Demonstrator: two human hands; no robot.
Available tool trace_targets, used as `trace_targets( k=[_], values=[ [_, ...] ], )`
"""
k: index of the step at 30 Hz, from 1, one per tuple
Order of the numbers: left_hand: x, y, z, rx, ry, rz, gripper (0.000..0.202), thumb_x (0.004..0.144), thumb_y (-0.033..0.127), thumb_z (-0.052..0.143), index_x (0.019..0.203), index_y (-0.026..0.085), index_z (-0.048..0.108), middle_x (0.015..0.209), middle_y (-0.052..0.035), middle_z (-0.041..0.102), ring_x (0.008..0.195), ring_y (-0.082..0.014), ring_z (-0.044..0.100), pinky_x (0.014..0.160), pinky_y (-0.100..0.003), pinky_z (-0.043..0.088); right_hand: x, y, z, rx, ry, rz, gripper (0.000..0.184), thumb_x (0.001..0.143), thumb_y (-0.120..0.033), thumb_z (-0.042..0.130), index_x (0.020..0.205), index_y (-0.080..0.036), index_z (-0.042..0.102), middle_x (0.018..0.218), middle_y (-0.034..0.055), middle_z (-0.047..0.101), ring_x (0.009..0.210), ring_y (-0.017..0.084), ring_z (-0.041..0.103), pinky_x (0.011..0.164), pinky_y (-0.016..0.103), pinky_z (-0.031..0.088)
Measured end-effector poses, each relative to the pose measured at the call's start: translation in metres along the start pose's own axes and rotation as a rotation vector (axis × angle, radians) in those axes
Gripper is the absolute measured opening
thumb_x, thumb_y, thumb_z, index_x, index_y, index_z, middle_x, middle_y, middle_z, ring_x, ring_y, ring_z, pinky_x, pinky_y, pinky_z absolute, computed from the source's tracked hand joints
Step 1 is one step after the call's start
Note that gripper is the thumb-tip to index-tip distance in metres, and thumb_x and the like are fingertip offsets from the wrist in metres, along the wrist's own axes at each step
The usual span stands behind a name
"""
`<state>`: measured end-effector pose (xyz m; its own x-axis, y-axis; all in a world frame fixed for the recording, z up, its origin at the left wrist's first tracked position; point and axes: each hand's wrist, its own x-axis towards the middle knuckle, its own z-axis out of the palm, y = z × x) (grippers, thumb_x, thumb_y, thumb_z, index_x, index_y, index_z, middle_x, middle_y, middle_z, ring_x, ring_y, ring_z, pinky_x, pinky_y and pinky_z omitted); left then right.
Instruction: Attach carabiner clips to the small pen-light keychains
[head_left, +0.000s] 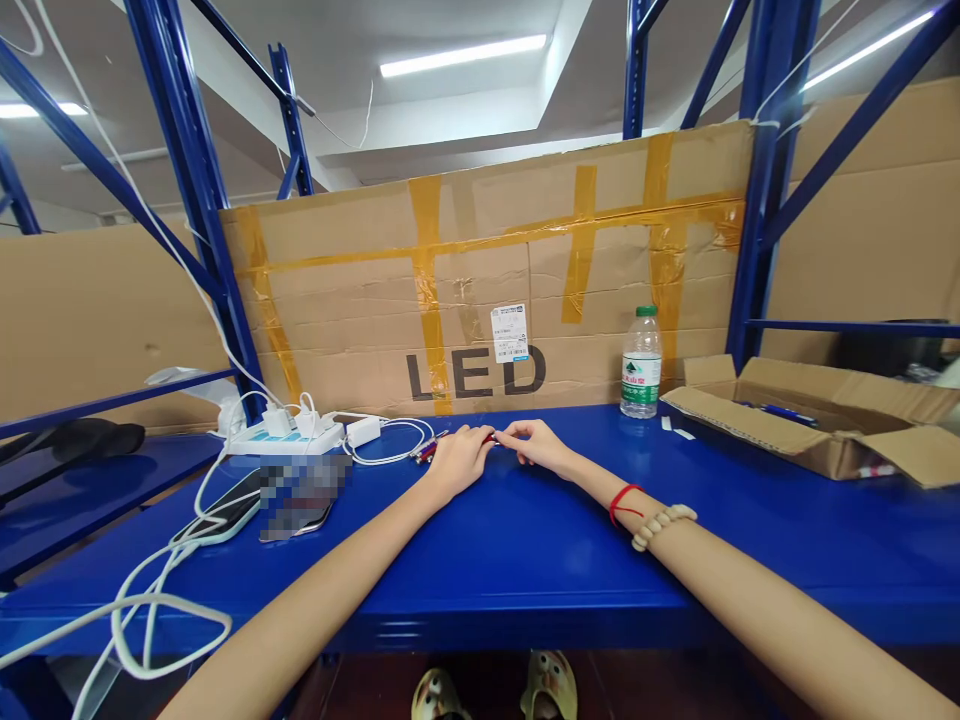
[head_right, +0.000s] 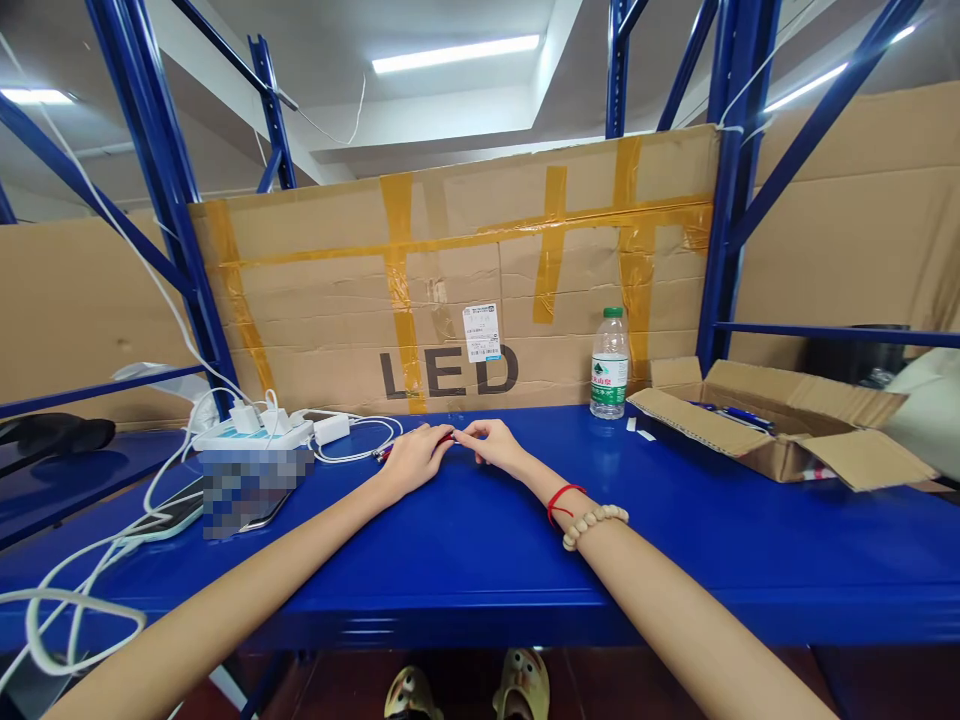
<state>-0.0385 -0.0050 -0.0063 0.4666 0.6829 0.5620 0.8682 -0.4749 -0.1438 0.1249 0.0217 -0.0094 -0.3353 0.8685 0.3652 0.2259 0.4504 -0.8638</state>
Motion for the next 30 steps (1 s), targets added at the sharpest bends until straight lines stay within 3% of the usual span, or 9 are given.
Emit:
trace_targets(
  k=[8,21,30],
  values=[
    [0.0017,0.0009,-0.0003,0.021,-0.042,-0.040,0.028,0.089,0.030,0.030,0.106,0.021,0.051,0.093,-0.0053,0.063,0.087,-0.0197,0.056,0.068,-0.028,0.045,-0.0009,0.0032,-0.0016,-0.055,-0.031,-0.018,0.032,0.068,-0.044,0.061,0.073,-0.013,0.062,0.061,-0.0005,0.054,0.039,0.003,0.042,0.036,0.016,0.032],
    [0.0012,0.0019,-0.0021,0.035,-0.088,-0.063,0.031,0.090,0.033,0.026,0.107,0.022,0.050,0.091,-0.0057,0.062,0.086,-0.0199,0.057,0.066,-0.028,0.044,-0.0003,0.0044,-0.0017,-0.080,-0.037,0.000,0.038,0.064,-0.047,0.065,0.078,-0.012,0.065,0.067,0.0009,0.057,0.039,0.003,0.043,0.037,0.018,0.032],
    [0.0012,0.0025,-0.0014,0.046,-0.098,-0.065,0.029,0.090,0.032,0.028,0.107,0.021,0.049,0.091,-0.0062,0.062,0.085,-0.0200,0.057,0.067,-0.028,0.044,0.0000,0.0048,-0.0009,-0.113,-0.014,0.025,0.029,0.071,-0.037,0.061,0.083,-0.011,0.063,0.067,0.0011,0.058,0.038,0.003,0.044,0.036,0.016,0.032]
  ],
)
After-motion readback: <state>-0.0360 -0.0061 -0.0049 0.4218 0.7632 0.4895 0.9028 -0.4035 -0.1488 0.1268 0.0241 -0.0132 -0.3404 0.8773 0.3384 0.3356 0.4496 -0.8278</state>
